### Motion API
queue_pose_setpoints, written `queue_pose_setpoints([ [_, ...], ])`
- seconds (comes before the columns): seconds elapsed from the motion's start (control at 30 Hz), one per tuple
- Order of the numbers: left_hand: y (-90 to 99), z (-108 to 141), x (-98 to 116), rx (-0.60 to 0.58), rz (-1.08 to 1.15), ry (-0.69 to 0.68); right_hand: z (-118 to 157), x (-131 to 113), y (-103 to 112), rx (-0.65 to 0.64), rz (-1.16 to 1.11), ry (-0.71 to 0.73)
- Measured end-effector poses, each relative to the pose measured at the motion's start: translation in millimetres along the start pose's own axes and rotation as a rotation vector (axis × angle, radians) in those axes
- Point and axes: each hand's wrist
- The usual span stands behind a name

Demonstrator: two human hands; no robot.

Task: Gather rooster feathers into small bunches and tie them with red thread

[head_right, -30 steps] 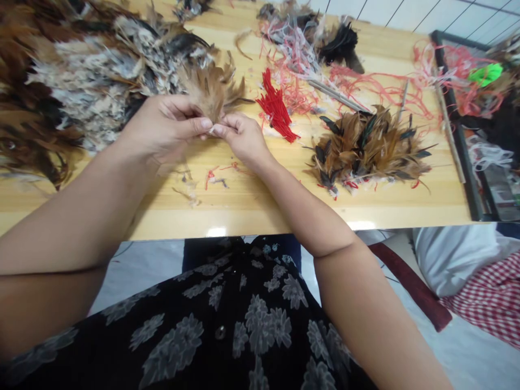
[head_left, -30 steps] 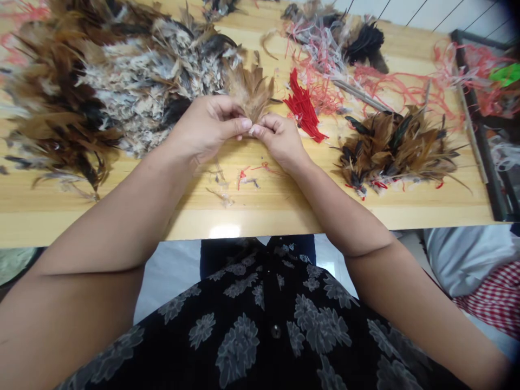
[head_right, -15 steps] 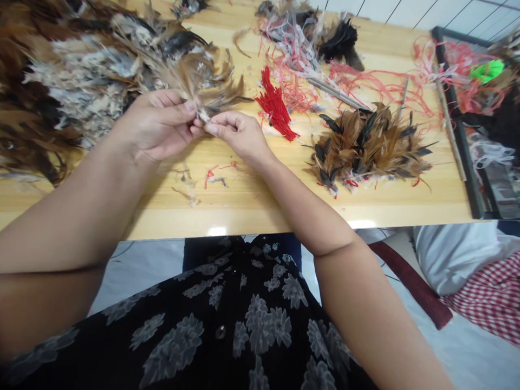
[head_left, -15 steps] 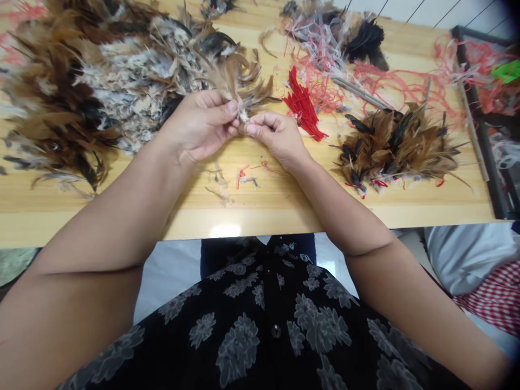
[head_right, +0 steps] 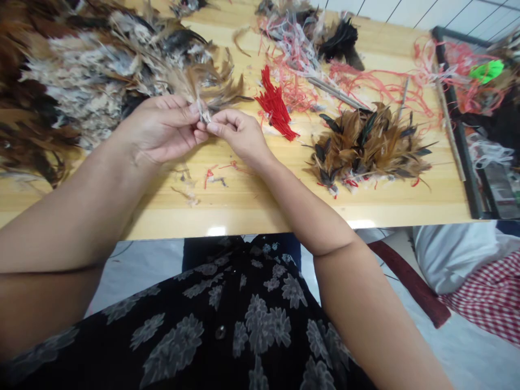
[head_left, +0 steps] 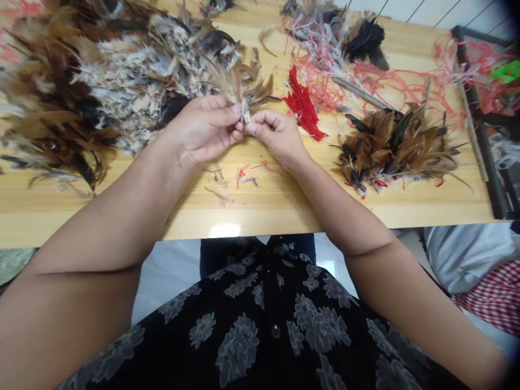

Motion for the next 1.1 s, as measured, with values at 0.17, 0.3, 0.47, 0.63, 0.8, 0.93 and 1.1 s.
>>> queue_pose_setpoints([
  [0.17,-0.4,0,5,-0.02,0.005,-0.031,1,-6,-3,-0.021,-0.013,0.003],
  [0.3,-0.3,0,11,-0.045,0.053,-0.021,0,-3,2,0.006,0.017,0.036],
  [0.47,-2.5,2,13,-0.048,-0.03,-0.02,-1,-2,6,-0.004,-0.013,0.06],
  [0.63,-4.7,8,7,-0.027,-0.11,-0.064,-1,-2,8,-0.057,-0.012,0.016],
  [0.8,-2.2,7,2,-0.049,-0.146,-0.088,-3,1,11,-0.075,0.021,-0.017],
  [0.93,-3.9,8,4,-0.119,-0.157,-0.138,-2,-5,7,-0.076,0.01,-0.03],
  [1.1,-10.0,11,8,-0.108,-0.237,-0.226,-1,-10,1,-0.031,-0.015,0.0],
])
Point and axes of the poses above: each hand's wrist, its own z-axis away from the middle knuckle, its own y-axis out of the back of the hand, x = y × z, and after that the axes turned 11 degrees about -z, right-handed
